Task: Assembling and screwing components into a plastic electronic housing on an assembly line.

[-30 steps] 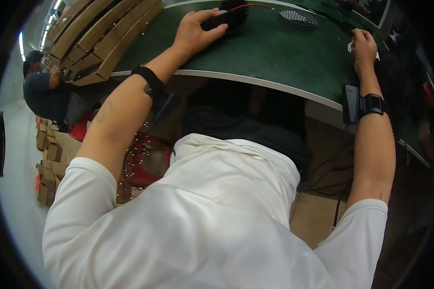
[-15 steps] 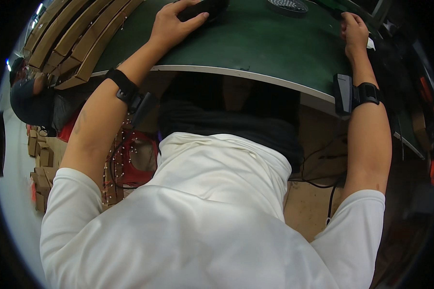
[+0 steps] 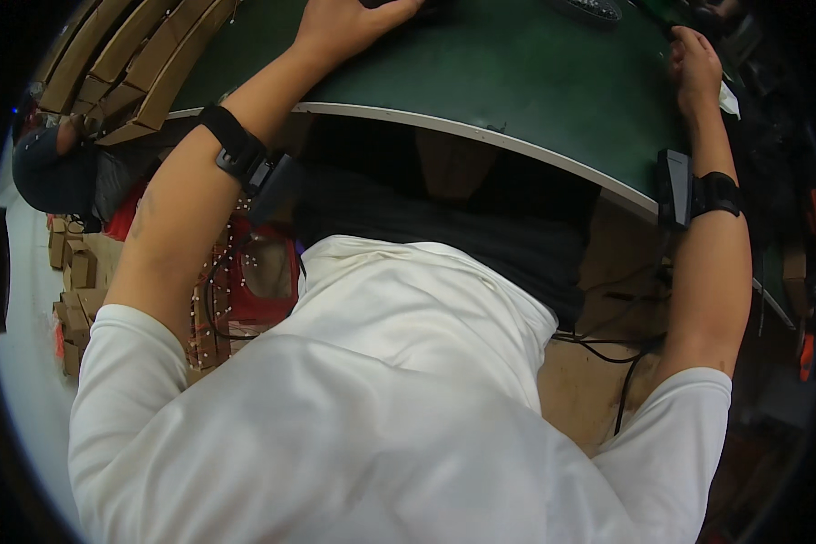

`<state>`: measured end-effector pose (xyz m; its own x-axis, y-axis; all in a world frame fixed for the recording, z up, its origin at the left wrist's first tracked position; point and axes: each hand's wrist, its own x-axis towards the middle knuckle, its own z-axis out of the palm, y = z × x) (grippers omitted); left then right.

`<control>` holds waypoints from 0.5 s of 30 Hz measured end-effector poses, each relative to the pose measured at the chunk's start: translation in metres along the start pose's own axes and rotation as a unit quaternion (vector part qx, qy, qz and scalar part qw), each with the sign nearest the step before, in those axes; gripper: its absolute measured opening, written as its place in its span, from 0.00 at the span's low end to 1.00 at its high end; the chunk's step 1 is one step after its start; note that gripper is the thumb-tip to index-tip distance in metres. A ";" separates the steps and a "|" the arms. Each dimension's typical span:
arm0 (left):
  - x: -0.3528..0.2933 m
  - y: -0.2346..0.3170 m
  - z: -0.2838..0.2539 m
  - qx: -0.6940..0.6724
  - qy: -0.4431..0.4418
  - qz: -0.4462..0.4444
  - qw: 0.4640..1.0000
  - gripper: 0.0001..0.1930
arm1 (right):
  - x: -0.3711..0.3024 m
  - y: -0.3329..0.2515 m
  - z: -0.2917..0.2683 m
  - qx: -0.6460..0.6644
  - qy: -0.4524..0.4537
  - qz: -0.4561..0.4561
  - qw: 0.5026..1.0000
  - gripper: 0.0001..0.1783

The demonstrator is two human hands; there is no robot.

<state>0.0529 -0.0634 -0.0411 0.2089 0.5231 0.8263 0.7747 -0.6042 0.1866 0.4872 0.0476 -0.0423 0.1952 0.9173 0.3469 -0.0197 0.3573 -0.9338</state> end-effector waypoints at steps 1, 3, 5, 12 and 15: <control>0.000 0.000 0.000 -0.001 -0.003 -0.004 1.000 0.21 | 0.000 0.000 0.001 -0.002 -0.001 0.004 1.000 0.07; 0.001 0.000 -0.001 0.000 -0.004 -0.019 1.000 0.21 | 0.003 0.002 0.000 -0.007 -0.002 0.002 1.000 0.07; 0.000 -0.001 -0.001 -0.009 -0.006 -0.015 1.000 0.22 | 0.002 0.004 -0.003 -0.006 -0.018 -0.001 1.000 0.07; 0.002 0.002 -0.003 -0.024 -0.014 -0.032 0.999 0.21 | 0.000 0.002 -0.010 -0.013 -0.014 -0.002 1.000 0.08; 0.003 0.000 -0.003 -0.044 -0.017 -0.037 0.998 0.21 | -0.003 0.000 -0.009 -0.023 -0.015 -0.003 1.000 0.08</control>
<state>0.0518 -0.0641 -0.0373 0.1752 0.5878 0.7898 0.7336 -0.6129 0.2935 0.4954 0.0432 -0.0442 0.1661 0.9202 0.3544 0.0258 0.3552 -0.9344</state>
